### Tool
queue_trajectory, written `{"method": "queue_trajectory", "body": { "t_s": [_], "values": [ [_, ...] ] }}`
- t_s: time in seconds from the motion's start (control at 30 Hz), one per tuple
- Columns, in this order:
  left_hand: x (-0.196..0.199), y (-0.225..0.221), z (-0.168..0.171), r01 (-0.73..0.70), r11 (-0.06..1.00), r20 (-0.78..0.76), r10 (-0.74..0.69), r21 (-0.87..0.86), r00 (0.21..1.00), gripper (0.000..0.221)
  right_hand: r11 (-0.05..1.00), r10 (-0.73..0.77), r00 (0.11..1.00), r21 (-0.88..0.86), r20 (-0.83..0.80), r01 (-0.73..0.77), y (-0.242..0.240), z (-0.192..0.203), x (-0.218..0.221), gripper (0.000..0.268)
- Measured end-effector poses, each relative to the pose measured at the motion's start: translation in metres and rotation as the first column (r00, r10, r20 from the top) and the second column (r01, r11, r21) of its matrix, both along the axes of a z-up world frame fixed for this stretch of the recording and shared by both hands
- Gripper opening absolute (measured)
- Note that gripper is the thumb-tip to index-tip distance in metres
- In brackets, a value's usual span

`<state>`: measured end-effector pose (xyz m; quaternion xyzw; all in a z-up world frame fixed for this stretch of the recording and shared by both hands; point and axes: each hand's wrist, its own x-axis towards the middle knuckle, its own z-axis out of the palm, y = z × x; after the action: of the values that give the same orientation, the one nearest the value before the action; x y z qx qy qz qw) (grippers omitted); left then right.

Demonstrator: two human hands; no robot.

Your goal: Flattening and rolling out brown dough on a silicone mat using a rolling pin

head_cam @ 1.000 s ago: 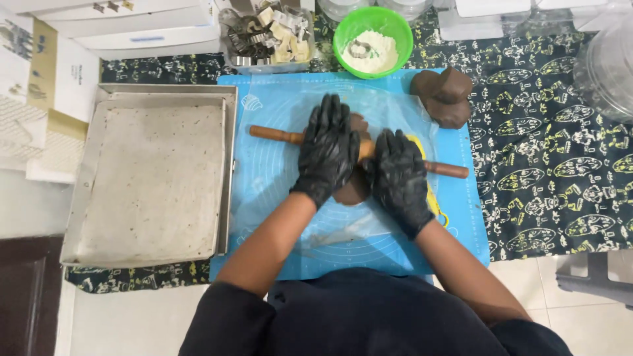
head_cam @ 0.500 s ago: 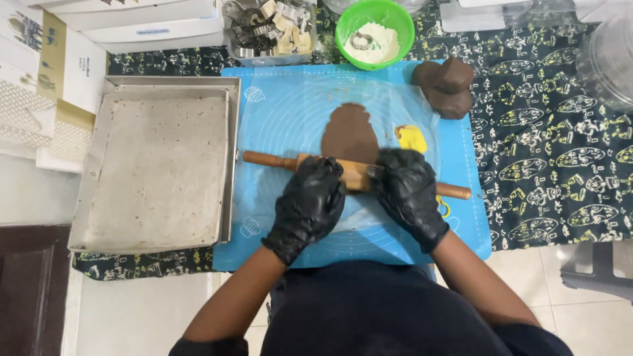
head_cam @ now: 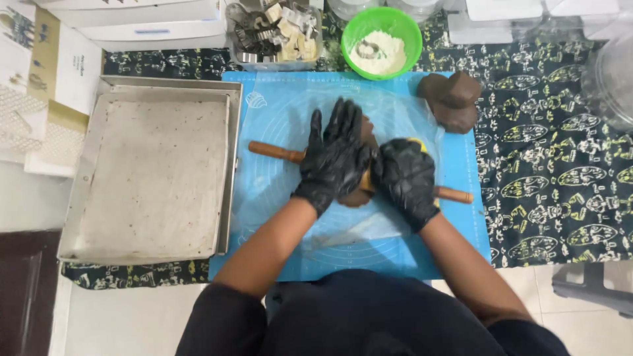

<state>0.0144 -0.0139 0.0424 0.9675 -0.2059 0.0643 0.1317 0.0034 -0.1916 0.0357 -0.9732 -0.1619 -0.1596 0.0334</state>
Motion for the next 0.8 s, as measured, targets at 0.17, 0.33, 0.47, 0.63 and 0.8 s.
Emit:
{"method": "queue_trajectory", "body": {
  "t_s": [0.17,0.33,0.47,0.63,0.8],
  "values": [
    [0.041,-0.009,0.005,-0.072,0.997,0.113,0.073,-0.013,0.991,0.073,0.983,0.026,0.995,-0.185,0.101,-0.007,-0.014,-0.007,0.031,0.025],
    [0.063,-0.016,-0.003,-0.109,0.994,0.114,0.106,0.015,0.988,0.075,0.980,-0.044,0.992,0.196,0.121,0.020,-0.027,-0.033,0.061,0.017],
    [0.053,-0.018,-0.007,-0.109,0.993,0.053,0.106,0.047,0.993,0.075,0.899,0.150,0.973,0.385,0.173,-0.207,-0.046,-0.055,0.080,0.032],
    [0.040,-0.011,-0.009,-0.132,0.988,0.000,0.133,0.083,0.991,0.075,0.999,0.029,0.966,0.030,0.257,-0.038,-0.013,-0.018,0.032,0.035],
    [-0.010,0.003,-0.006,-0.094,0.994,0.044,0.092,0.052,0.995,0.073,0.991,-0.040,0.985,-0.136,-0.166,0.017,0.002,-0.014,-0.012,0.058]
  ]
}}
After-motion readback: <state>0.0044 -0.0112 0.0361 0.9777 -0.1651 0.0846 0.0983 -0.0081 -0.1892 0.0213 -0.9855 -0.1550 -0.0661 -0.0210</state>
